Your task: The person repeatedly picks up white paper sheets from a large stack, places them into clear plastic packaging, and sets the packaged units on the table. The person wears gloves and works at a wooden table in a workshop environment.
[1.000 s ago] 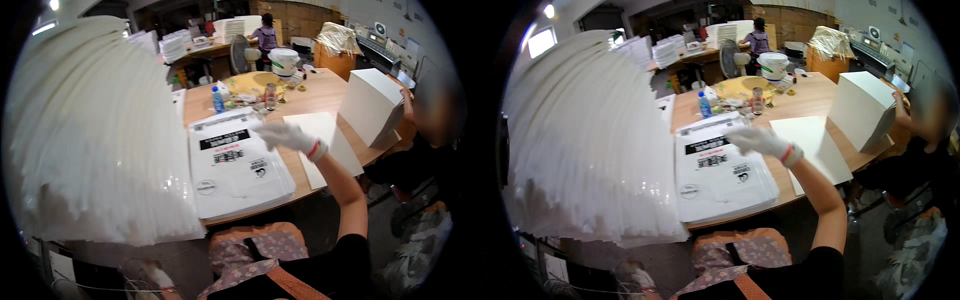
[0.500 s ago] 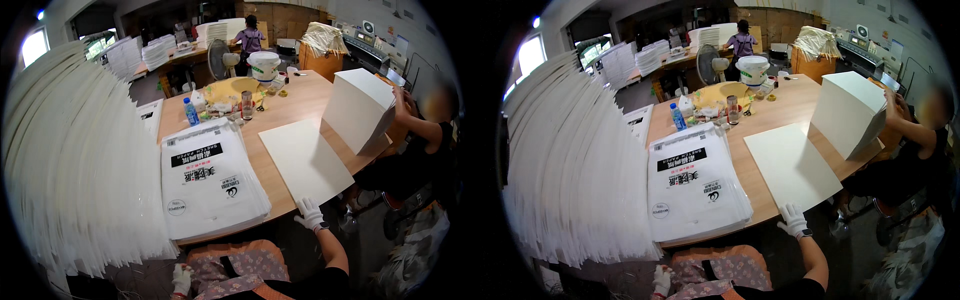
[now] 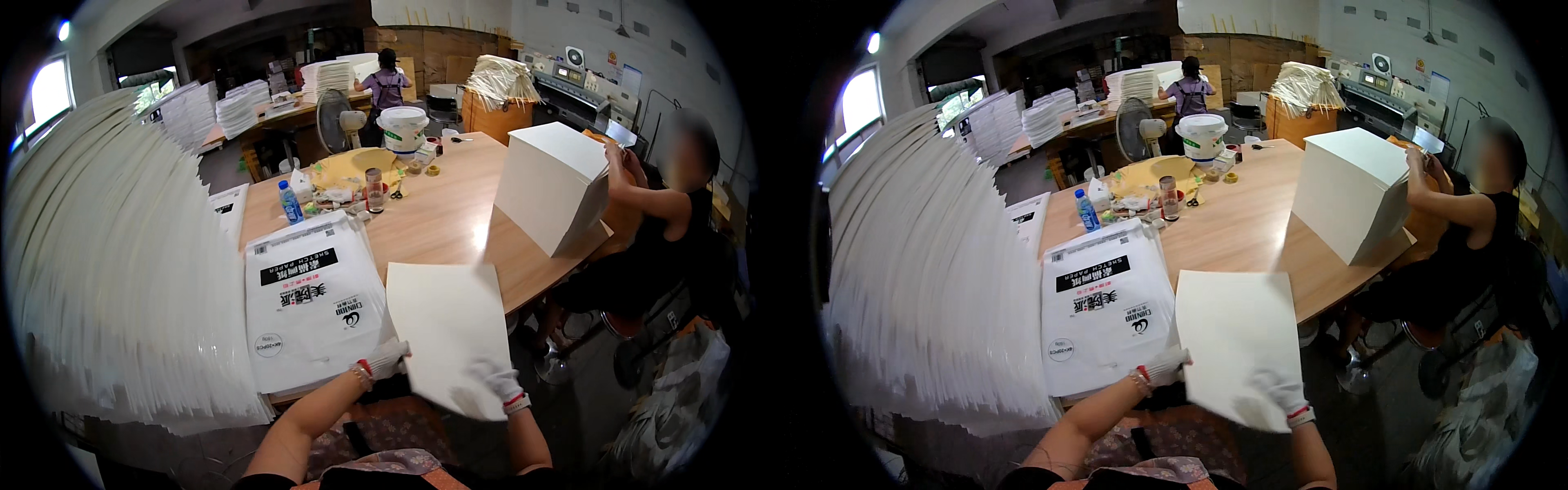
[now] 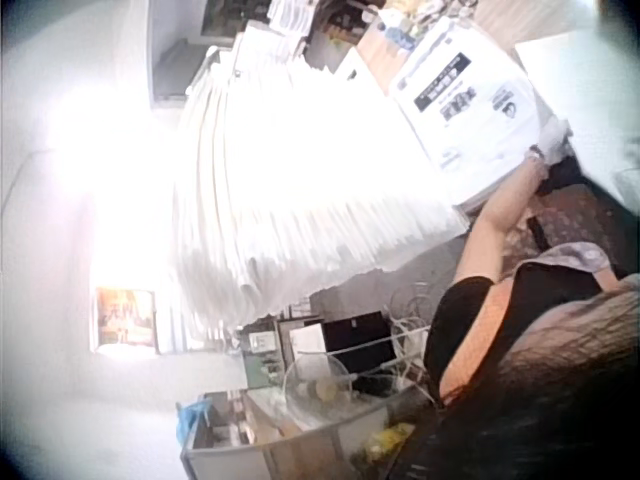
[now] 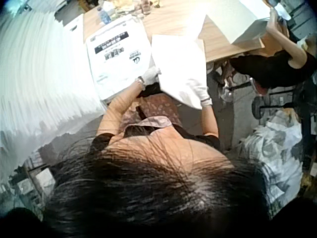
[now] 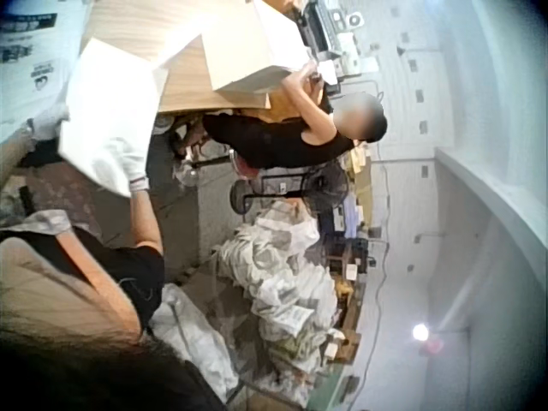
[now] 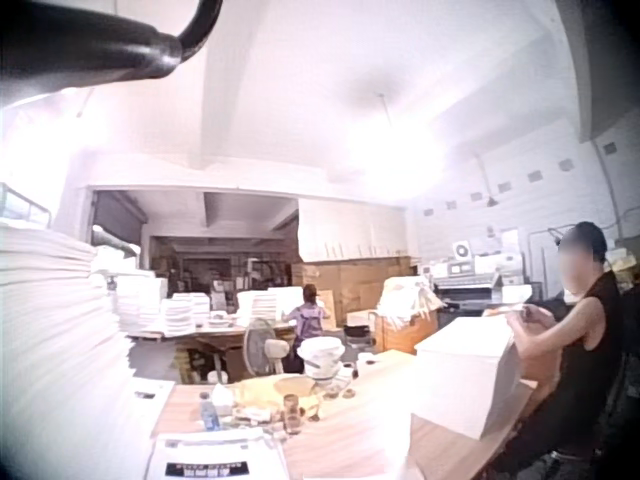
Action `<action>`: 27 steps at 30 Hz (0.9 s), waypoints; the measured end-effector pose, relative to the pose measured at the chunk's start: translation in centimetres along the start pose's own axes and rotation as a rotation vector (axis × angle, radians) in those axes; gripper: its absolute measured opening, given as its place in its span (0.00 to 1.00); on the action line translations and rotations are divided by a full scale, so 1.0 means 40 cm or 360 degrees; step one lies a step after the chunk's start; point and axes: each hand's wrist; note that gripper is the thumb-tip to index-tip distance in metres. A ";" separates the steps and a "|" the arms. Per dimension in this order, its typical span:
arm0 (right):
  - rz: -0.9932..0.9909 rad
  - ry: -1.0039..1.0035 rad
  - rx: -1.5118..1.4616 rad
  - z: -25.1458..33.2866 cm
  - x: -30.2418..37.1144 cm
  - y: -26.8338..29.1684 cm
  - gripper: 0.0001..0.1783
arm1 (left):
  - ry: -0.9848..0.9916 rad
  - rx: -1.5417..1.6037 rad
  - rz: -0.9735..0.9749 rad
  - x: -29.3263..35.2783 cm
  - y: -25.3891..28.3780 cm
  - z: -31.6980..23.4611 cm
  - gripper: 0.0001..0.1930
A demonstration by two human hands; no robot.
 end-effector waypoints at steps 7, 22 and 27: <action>-0.0334 -0.1186 -0.1299 -0.184 0.142 -0.098 0.38 | -0.1073 -0.1813 0.0056 0.150 -0.051 0.148 0.40; -0.0418 -0.0507 -0.0278 0.131 0.122 -0.124 0.16 | -0.0351 -0.2188 -0.1184 0.212 0.480 0.070 0.19; -0.0003 -0.0082 0.0419 0.343 0.110 -0.112 0.07 | -0.0532 -0.0956 -0.0605 0.039 0.586 0.059 0.18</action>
Point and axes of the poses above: each hand's wrist, its own x-axis away from the middle knuckle, its own y-axis out of the back of the hand, z = x × y, and after that the axes turned 3 degrees about -z, right-handed
